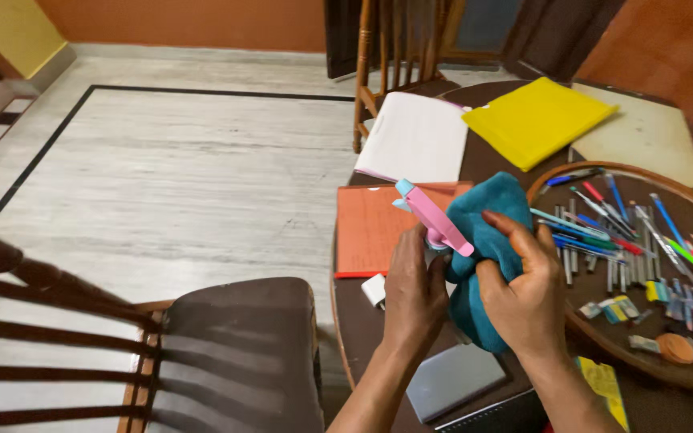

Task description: The person organizes stationery items on a round table. They place a blue cloth and a spray bottle on a chair, then put a power bank, notebook, charger, and small box into a red tray. They stack several folders and notebooks on the table.

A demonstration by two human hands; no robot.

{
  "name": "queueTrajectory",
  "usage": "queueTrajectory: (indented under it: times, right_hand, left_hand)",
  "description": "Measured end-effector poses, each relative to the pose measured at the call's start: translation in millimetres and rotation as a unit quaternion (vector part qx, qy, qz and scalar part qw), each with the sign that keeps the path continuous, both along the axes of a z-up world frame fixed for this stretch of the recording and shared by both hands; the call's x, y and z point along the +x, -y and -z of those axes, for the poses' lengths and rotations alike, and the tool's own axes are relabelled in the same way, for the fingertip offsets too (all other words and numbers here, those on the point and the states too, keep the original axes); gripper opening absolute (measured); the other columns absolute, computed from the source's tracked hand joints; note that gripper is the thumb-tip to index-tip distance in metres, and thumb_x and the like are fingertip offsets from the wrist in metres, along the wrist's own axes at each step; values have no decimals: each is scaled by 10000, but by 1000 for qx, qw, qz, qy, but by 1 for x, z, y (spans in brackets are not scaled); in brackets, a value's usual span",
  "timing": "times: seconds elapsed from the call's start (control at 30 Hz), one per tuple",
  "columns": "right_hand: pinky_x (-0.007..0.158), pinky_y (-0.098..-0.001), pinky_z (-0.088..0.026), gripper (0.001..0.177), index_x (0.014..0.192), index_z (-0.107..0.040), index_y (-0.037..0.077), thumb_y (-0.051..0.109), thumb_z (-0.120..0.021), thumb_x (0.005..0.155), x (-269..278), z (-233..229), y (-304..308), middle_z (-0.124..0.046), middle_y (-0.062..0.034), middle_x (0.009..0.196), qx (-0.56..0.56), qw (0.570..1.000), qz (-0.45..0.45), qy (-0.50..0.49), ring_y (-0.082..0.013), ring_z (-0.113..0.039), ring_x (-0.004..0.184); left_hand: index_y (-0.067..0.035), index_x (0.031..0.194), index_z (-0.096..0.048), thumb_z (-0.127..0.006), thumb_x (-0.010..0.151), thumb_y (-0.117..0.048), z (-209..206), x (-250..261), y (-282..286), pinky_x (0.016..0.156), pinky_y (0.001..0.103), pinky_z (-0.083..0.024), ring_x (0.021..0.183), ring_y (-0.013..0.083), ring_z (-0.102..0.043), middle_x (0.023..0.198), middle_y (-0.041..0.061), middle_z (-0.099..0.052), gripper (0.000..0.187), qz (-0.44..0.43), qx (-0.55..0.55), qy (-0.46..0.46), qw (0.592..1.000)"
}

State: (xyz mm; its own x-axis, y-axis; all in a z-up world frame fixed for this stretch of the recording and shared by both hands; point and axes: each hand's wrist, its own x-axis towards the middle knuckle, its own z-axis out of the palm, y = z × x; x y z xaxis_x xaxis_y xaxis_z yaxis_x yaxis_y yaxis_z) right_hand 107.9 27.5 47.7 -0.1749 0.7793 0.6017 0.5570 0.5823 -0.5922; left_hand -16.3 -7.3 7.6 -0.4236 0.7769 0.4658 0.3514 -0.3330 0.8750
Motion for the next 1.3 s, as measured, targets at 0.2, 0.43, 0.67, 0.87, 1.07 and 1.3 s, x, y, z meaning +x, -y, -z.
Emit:
queueTrajectory:
  times: [0.2, 0.43, 0.67, 0.87, 1.07, 1.3]
  right_hand:
    - [941, -395, -526, 453, 1266, -696, 53, -17, -624, 825, -62, -11, 23, -673, -173, 1114, -23, 997, -69, -28, -316, -690, 1060]
    - [925, -362, -529, 487, 1283, -689, 64, -58, -627, 816, -139, 15, 50, -633, -140, 1113, -60, 988, -137, -27, -277, -675, 1058]
    - [936, -372, -531, 503, 1279, -691, 70, -69, -602, 803, -206, 67, 74, -634, -136, 1113, -112, 976, -186, -6, -272, -675, 1066]
    - [930, -368, -534, 513, 1297, -682, 54, -47, -580, 805, -246, 124, 90, -625, -140, 1105, -159, 961, -225, 10, -268, -673, 1045]
    - [904, -373, -530, 508, 1329, -675, 51, -15, -622, 828, -276, 186, 101, -597, -161, 1105, -209, 951, -223, 31, -281, -649, 1024]
    - [940, -387, -519, 534, 1359, -635, 19, 46, -666, 827, -297, 257, 102, -602, -186, 1249, -223, 941, -249, 49, -314, -642, 1128]
  left_hand:
    - [-43, 1311, -536, -638, 915, 47, -13, -56, 37, 906, 475, -508, 1084, 398, -634, 1140, 183, -638, 419, -71, 43, -36, 996]
    - [-45, 1307, -541, -646, 879, 58, 3, -124, 88, 883, 470, -511, 1063, 378, -641, 1103, 163, -647, 452, -152, -14, -61, 986]
    - [-23, 1306, -548, -653, 874, 59, 60, -176, 119, 886, 474, -516, 1090, 388, -639, 1146, 169, -647, 452, -227, -60, -33, 971]
    - [3, 1328, -534, -654, 855, 83, 127, -206, 142, 923, 470, -520, 1136, 407, -630, 1196, 205, -623, 495, -272, -79, -27, 959]
    - [21, 1317, -515, -657, 870, 77, 186, -229, 157, 931, 472, -512, 1156, 424, -616, 1228, 220, -610, 472, -303, -105, -26, 947]
    - [28, 1324, -506, -621, 879, 87, 245, -252, 169, 935, 470, -510, 1144, 408, -622, 1223, 217, -601, 464, -312, -141, 19, 939]
